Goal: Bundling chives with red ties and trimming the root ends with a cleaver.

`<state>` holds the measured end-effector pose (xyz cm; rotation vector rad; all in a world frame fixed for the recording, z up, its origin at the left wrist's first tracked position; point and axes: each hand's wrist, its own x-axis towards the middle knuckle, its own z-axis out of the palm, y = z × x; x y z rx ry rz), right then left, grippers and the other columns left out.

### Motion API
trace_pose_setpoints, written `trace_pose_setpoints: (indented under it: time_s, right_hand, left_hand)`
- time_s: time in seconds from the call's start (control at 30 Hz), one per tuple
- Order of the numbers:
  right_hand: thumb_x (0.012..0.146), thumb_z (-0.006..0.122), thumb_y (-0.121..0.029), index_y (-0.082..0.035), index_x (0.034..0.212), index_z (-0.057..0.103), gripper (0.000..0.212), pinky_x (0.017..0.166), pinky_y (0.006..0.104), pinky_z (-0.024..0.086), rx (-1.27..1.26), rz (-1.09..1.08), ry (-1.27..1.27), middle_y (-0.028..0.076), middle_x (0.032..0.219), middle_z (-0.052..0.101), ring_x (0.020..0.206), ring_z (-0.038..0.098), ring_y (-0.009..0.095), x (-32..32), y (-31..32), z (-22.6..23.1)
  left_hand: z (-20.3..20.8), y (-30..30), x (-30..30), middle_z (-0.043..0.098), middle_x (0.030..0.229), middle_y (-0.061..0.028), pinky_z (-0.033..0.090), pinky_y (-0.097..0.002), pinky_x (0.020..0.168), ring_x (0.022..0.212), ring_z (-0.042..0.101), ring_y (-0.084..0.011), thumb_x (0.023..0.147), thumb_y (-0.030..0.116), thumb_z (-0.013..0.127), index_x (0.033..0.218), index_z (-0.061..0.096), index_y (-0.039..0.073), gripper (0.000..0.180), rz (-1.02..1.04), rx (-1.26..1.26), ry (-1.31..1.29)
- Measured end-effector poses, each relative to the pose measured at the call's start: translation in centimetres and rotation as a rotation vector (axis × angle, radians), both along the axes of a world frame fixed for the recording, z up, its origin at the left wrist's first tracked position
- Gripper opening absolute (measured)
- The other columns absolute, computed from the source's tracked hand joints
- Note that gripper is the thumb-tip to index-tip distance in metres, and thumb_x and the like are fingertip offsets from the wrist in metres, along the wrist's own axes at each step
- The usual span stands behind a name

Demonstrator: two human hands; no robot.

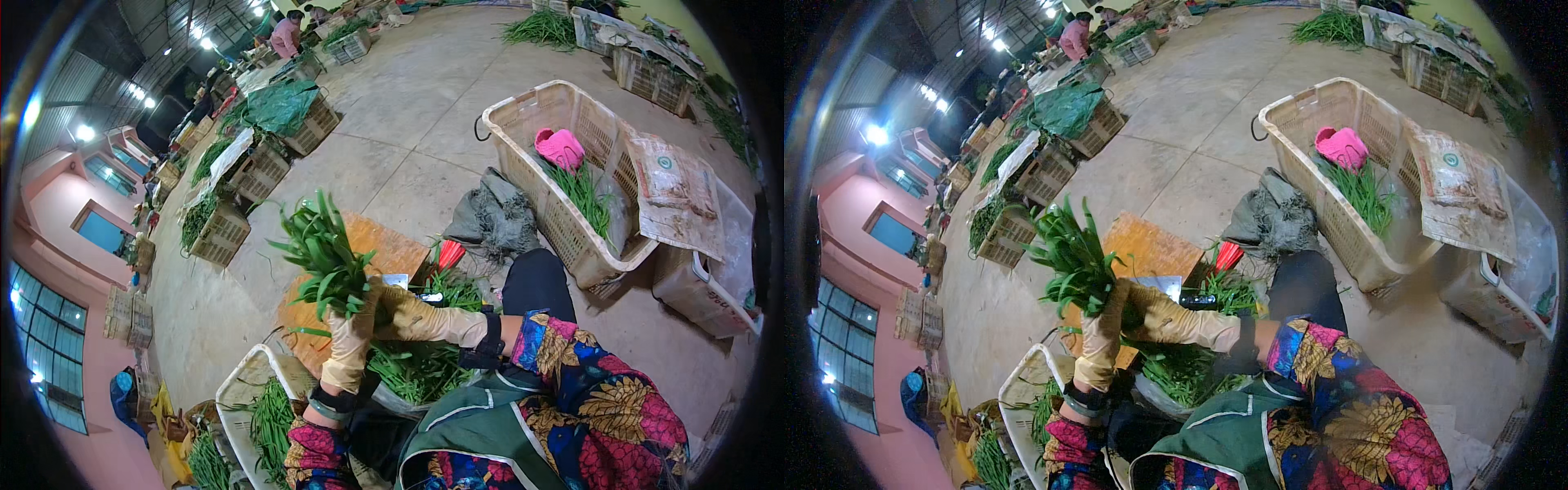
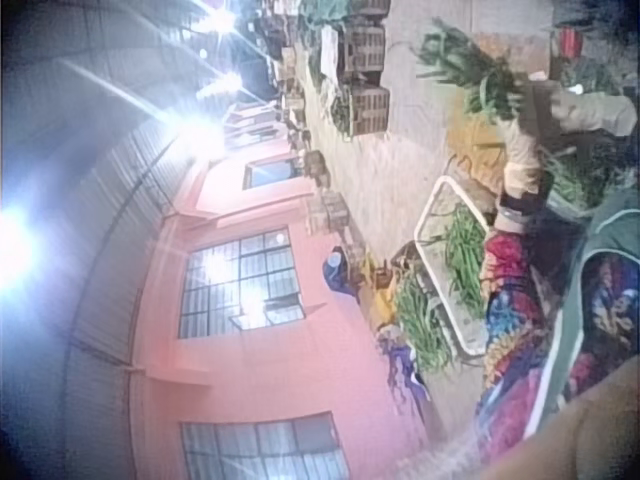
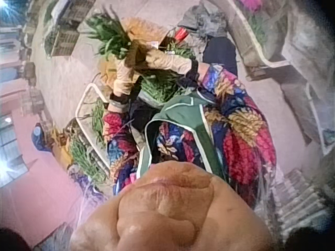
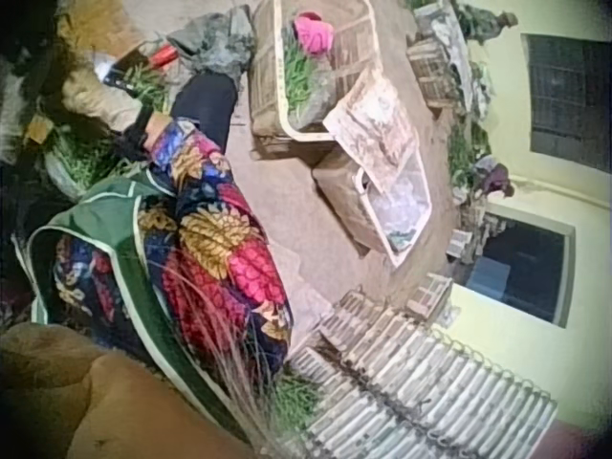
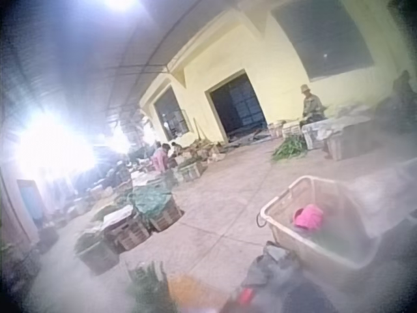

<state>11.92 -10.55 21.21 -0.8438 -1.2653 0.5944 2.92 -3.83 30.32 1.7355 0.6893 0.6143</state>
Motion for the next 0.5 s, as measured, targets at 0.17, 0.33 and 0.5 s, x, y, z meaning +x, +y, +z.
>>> trace_pose_setpoints:
  time_s: [0.17,0.33,0.5]
  right_hand:
    - [0.075,0.064,0.006,-0.001,0.114,0.051,0.042,0.086,0.0348,0.044,0.160,0.064,0.277,0.008,0.102,0.056,0.100,0.051,0.019,-0.5,1.8,-4.3]
    - [0.075,0.066,-0.003,0.000,0.104,0.056,0.030,0.074,0.0330,0.048,0.268,0.106,0.000,0.011,0.091,0.058,0.084,0.056,0.023,1.9,0.1,-1.3]
    - [0.072,0.069,-0.016,0.000,0.087,0.060,0.023,0.063,0.0348,0.044,0.107,-0.237,-0.556,0.010,0.074,0.056,0.067,0.053,0.024,3.2,0.3,-2.8]
  left_hand:
    - [-4.5,2.1,-0.1,0.064,0.086,-0.0090,0.046,-0.0381,0.073,0.079,0.059,-0.0258,0.077,0.016,0.075,0.093,0.063,0.002,0.024,-0.132,0.352,-0.086]
    - [-2.6,0.9,0.6,0.063,0.098,-0.0055,0.047,-0.0322,0.076,0.086,0.058,-0.0170,0.070,0.010,0.080,0.098,0.060,0.003,0.035,-0.205,0.049,-0.075]
    - [-2.1,0.0,1.8,0.066,0.085,-0.0023,0.049,-0.0323,0.070,0.075,0.060,-0.0163,0.073,0.011,0.077,0.094,0.065,0.003,0.025,-0.077,0.221,-0.027]
